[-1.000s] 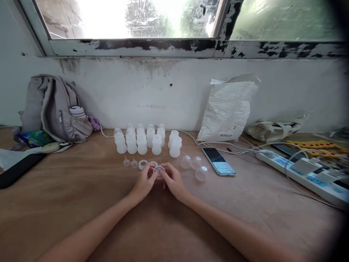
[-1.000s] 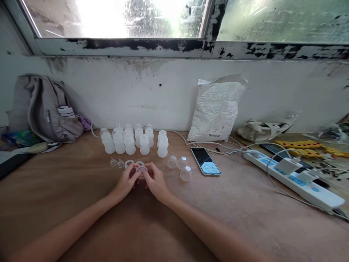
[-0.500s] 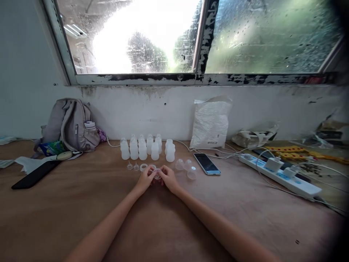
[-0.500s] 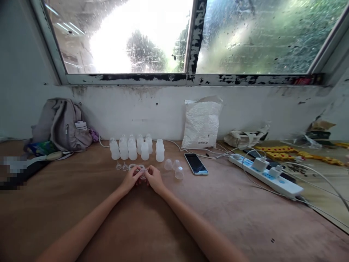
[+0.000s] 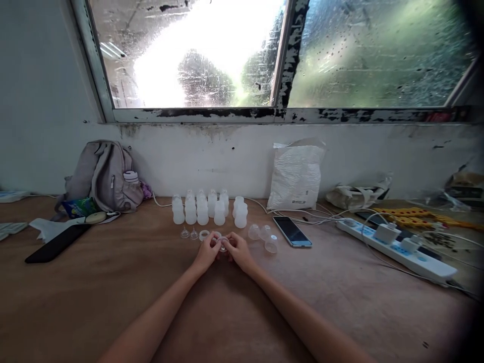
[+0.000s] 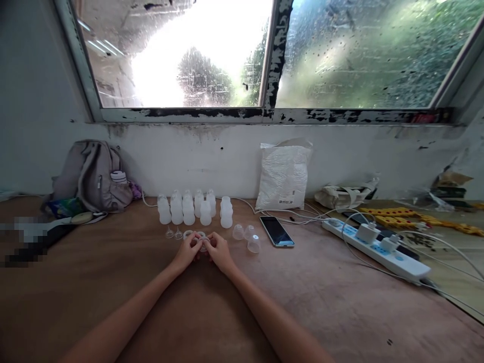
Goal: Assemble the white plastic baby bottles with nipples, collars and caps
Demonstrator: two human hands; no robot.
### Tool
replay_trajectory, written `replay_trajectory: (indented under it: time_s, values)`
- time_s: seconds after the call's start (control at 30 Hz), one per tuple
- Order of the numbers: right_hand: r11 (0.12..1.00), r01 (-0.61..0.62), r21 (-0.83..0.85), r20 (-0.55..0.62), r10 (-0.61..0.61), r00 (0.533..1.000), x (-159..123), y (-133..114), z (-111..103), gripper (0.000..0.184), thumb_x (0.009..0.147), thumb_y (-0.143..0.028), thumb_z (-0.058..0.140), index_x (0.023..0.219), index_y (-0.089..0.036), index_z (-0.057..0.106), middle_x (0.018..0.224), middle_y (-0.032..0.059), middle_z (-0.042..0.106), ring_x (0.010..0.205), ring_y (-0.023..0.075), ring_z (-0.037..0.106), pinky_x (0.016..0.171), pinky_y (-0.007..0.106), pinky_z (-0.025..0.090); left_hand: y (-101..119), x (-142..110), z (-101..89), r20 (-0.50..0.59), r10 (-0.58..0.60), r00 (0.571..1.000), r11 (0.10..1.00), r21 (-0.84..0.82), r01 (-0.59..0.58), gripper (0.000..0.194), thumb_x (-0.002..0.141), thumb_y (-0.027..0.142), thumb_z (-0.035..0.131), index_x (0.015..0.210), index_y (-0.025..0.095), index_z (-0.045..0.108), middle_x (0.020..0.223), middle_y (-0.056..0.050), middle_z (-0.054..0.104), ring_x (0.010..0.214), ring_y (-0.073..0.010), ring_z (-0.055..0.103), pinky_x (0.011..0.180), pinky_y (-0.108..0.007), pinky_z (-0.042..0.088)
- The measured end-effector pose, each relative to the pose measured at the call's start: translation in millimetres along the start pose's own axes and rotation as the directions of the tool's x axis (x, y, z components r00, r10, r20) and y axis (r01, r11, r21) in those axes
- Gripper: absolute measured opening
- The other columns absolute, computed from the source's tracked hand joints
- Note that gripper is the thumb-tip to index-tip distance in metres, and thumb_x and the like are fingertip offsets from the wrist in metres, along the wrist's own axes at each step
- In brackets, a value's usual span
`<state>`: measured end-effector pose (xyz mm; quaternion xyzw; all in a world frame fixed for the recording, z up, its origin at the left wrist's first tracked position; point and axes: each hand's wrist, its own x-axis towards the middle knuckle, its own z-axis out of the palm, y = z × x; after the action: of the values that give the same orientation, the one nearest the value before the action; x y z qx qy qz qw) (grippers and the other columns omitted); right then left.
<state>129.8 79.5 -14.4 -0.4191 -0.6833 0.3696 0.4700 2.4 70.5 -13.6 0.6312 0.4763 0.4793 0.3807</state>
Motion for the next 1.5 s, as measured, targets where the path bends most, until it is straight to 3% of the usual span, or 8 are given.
replay_trajectory:
  time_s: [0.33,0.5,0.67,0.93,1.1,1.27,1.4,1.5]
  values:
    - [0.995,0.018,-0.095,-0.076,-0.026,0.997,1,0,0,0.011,0.076,-0.026,0.043,0.068,-0.018,0.045,0.049,-0.0053,0.048,0.037,0.0067,0.042,0.034,0.016,0.032,0,1,1.3,0.008,-0.053,0.999,0.998,-0.034,0.053,0.020,0.072,0.026,0.048,0.089,0.015,0.050,0.062,0.000,0.056,0.037,-0.0056,0.043,0.031,-0.015,0.032]
    - [0.997,0.048,-0.065,-0.023,-0.049,0.999,-1,-8,-1,0.009,0.076,-0.024,0.042,0.080,-0.018,0.047,0.061,-0.0029,0.054,0.041,0.0071,0.045,0.037,0.017,0.035,-7,3,1.1,-0.009,-0.021,1.000,0.999,-0.049,0.020,0.019,0.070,0.021,0.046,0.088,0.016,0.048,0.068,0.000,0.057,0.036,-0.0057,0.044,0.029,-0.015,0.032]
    - [0.996,0.072,-0.055,-0.001,-0.072,0.997,-2,-13,-1,0.020,0.072,-0.019,0.045,0.092,-0.019,0.044,0.066,-0.0026,0.056,0.047,0.0083,0.048,0.042,0.018,0.037,-5,2,1.8,-0.044,-0.034,0.998,0.999,-0.023,0.033,0.018,0.070,0.022,0.045,0.088,0.017,0.045,0.068,0.002,0.053,0.035,-0.0049,0.041,0.029,-0.016,0.032]
    - [0.999,0.045,-0.019,0.007,-0.045,0.999,0,-11,-1,0.010,0.068,-0.014,0.045,0.077,-0.019,0.044,0.067,-0.0021,0.055,0.059,0.0113,0.052,0.053,0.021,0.041,-9,6,3.3,-0.076,0.040,0.996,0.995,0.094,-0.033,0.012,0.069,0.018,0.048,0.080,0.018,0.045,0.075,0.000,0.056,0.071,-0.0138,0.055,0.064,-0.025,0.043]
    - [0.996,-0.054,0.068,0.032,0.052,0.998,4,-4,-1,0.008,0.067,-0.013,0.045,0.072,-0.019,0.042,0.062,-0.0048,0.050,0.051,0.0081,0.046,0.046,0.019,0.038,-6,6,3.6,-0.017,0.006,1.000,0.999,0.054,-0.005,0.009,0.070,0.018,0.045,0.079,0.018,0.043,0.074,0.001,0.053,0.069,-0.0133,0.053,0.064,-0.025,0.042]
    - [0.970,-0.160,0.183,0.086,0.146,0.985,8,-5,-4,0.007,0.070,-0.015,0.047,0.071,-0.018,0.041,0.057,-0.0061,0.048,0.045,0.0060,0.043,0.041,0.016,0.035,3,6,4.8,0.088,-0.091,0.992,0.984,-0.143,0.103,0.009,0.072,0.017,0.042,0.081,0.018,0.041,0.073,0.001,0.054,0.067,-0.0129,0.053,0.062,-0.024,0.042]
    - [0.952,-0.233,0.198,0.182,0.198,0.963,7,-7,-8,0.013,0.077,-0.027,0.047,0.071,-0.017,0.041,0.056,-0.0048,0.049,0.043,0.0051,0.043,0.040,0.016,0.034,5,7,1.5,0.169,-0.188,0.968,0.963,-0.162,0.215,0.010,0.069,0.013,0.043,0.076,0.018,0.039,0.061,0.005,0.046,0.054,-0.0083,0.046,0.052,-0.019,0.037]
    - [0.957,-0.243,0.158,0.226,0.205,0.952,9,-7,-11,0.016,0.078,-0.029,0.049,0.071,-0.017,0.042,0.060,-0.0030,0.051,0.049,0.0062,0.046,0.045,0.016,0.037,2,10,-4.7,0.327,-0.214,0.920,0.947,-0.162,0.278,0.014,0.067,0.014,0.048,0.074,0.019,0.037,0.056,0.007,0.039,0.047,-0.0053,0.037,0.046,-0.016,0.030]
